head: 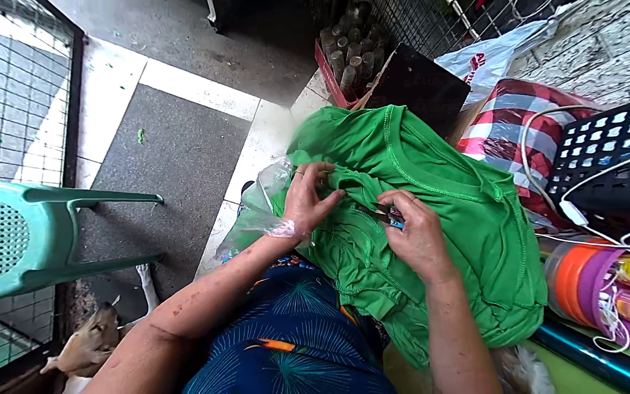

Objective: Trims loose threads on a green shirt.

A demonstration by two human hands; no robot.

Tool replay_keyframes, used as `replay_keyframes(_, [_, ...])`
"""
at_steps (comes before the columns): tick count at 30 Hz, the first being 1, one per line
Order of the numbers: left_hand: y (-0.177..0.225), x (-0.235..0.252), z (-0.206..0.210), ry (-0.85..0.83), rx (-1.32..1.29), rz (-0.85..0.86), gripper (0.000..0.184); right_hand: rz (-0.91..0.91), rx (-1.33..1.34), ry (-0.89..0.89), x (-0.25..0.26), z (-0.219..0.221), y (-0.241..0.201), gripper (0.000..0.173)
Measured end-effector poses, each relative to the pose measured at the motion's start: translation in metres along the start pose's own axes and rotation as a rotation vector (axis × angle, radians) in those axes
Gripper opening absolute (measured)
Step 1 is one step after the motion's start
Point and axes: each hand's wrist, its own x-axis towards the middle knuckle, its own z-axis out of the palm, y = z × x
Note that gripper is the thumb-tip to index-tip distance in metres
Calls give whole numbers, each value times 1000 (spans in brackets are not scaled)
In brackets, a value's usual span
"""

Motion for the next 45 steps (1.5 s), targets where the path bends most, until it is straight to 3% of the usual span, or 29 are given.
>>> replay_keyframes(4, [-1, 11, 12, 84, 75, 170, 22, 54, 143, -80, 10, -18, 6, 13])
replay_keyframes(8, [-8, 10, 3, -77, 31, 168, 31, 329, 354, -75, 10, -5, 30, 11])
replay_keyframes(11, [-26, 3, -3, -170, -18, 149, 29, 414, 358, -3, 6, 4, 31, 11])
replay_keyframes(13, [-35, 1, -1, -170, -23, 107, 21, 414, 300, 15, 5, 9, 28, 10])
replay_keyframes(18, [-38, 6, 1, -171, 77, 11, 28, 422, 145, 0, 5, 15, 25, 16])
replay_keyframes(21, [-24, 1, -9, -155, 26, -13, 23, 403, 81, -32, 6, 16, 22, 20])
replay_keyframes(25, [-11, -2, -12, 23, -78, 216, 22, 382, 41, -39, 7, 18, 23, 18])
replay_keyframes(28, [-1, 2, -2, -45, 11, 329, 17, 380, 22, -52, 9, 18, 22, 16])
replay_keyframes(32, [-2, 3, 15, -100, 135, 261, 8, 379, 21, -42, 7, 19, 21, 15])
replay_keyframes(36, [-7, -2, 7, -141, -28, 28, 16, 381, 40, -29, 4, 17, 22, 15])
replay_keyframes(38, [-12, -5, 6, -133, -78, -3, 15, 368, 40, -9, 4, 19, 23, 17])
replay_keyframes(45, [-18, -2, 18, -54, 100, 212, 8, 132, 50, 81, 4, 24, 26, 23])
